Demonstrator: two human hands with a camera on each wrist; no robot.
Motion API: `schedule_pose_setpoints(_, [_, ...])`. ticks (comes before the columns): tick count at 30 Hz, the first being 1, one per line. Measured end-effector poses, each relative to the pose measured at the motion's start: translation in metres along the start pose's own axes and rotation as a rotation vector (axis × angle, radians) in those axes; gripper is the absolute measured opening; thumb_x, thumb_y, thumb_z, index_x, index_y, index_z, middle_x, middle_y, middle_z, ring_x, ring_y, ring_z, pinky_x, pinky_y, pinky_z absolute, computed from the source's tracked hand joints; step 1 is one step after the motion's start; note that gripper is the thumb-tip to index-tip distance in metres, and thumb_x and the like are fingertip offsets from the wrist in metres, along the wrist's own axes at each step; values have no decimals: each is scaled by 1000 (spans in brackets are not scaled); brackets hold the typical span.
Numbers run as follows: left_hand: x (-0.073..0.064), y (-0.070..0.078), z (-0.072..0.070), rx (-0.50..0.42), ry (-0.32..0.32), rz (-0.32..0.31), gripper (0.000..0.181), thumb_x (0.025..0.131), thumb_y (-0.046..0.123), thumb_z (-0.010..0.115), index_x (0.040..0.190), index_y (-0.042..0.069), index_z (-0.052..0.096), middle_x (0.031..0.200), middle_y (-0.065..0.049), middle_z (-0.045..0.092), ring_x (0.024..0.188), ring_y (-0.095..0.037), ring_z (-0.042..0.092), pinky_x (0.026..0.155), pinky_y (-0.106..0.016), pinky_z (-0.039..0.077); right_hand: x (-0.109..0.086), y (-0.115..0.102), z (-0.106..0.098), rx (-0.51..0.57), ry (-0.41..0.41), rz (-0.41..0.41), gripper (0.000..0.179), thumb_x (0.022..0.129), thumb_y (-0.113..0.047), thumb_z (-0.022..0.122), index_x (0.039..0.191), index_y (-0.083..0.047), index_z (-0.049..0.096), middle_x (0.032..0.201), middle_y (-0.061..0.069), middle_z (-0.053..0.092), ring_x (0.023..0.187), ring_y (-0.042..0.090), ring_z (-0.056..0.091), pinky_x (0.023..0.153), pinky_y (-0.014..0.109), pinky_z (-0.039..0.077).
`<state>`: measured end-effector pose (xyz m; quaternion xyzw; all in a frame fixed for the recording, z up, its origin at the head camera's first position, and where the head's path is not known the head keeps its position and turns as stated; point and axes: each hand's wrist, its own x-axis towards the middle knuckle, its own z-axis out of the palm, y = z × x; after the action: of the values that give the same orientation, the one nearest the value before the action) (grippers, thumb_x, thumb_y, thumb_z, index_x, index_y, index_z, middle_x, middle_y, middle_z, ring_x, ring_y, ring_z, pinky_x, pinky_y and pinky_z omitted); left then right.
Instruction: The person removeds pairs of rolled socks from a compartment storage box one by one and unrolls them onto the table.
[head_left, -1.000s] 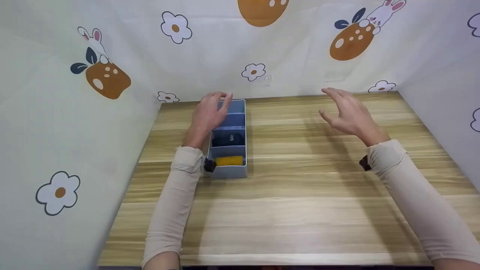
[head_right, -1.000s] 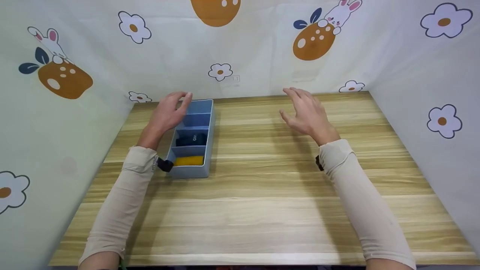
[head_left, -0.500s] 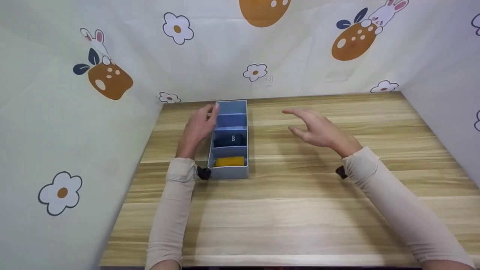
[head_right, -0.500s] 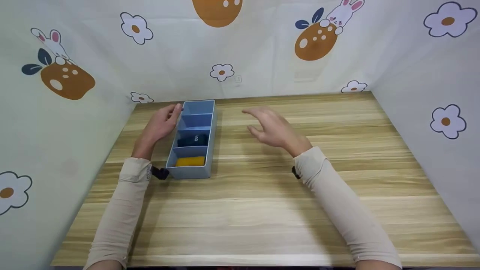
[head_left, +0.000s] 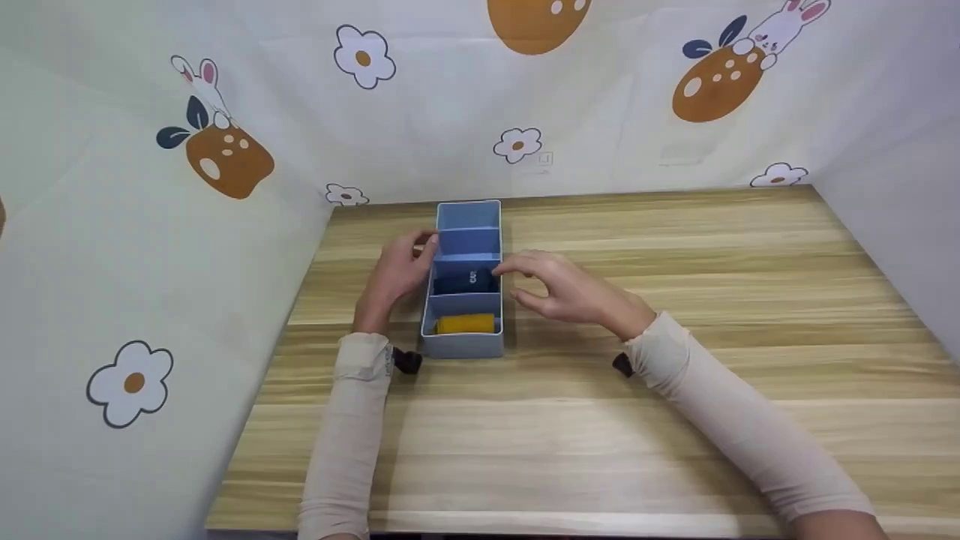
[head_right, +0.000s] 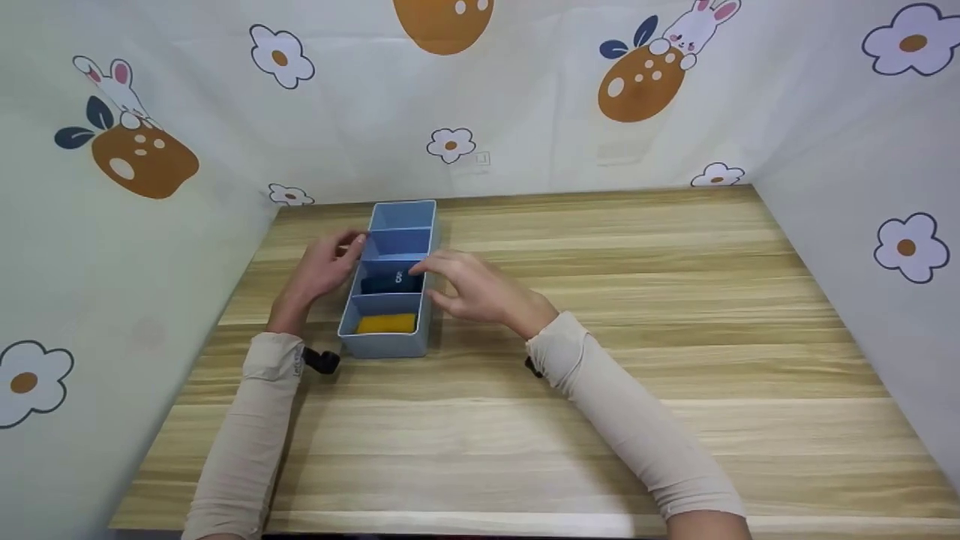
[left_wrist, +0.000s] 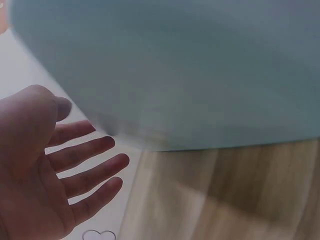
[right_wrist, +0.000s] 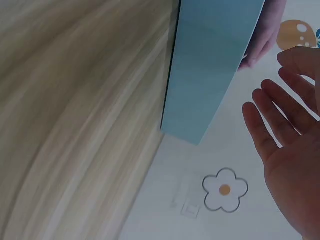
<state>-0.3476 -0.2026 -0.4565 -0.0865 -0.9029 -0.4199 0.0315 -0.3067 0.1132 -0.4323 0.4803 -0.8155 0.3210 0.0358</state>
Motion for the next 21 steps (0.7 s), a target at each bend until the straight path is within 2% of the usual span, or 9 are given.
schedule_pose_setpoints(6, [1,-10,-3,-28,-36,0,37,113,24,56,147,11,64,149,-15,66,133,-33,66,116,-50,52,9,-3,15,76,-38,-3,26,105,-11,70,128,0,75,126,14,79,112,31,76,96,48,64])
schedule_pose_setpoints(11, [0,-21,-5,-63,-41,20,37,112,25,58,146,14,64,149,-14,66,134,-33,66,115,-50,53,17,-9,24,-4,-78,14,21,106,-21,72,118,-6,81,113,9,82,101,24,78,93,45,65])
schedule_pose_setpoints(17, [-2,-27,-5,-60,-62,-15,39,113,36,57,150,24,60,154,-13,63,137,-33,65,120,-54,48,17,-19,33,-136,-56,59,20,104,-24,75,117,-11,82,113,4,82,109,24,71,99,42,60])
schedule_pose_setpoints(21, [-3,-25,-5,-53,-70,-45,40,113,40,55,151,29,56,151,-16,65,138,-34,65,121,-57,46,19,-24,35,-151,-41,46,16,101,-19,78,113,-10,83,110,5,82,109,25,70,101,41,60])
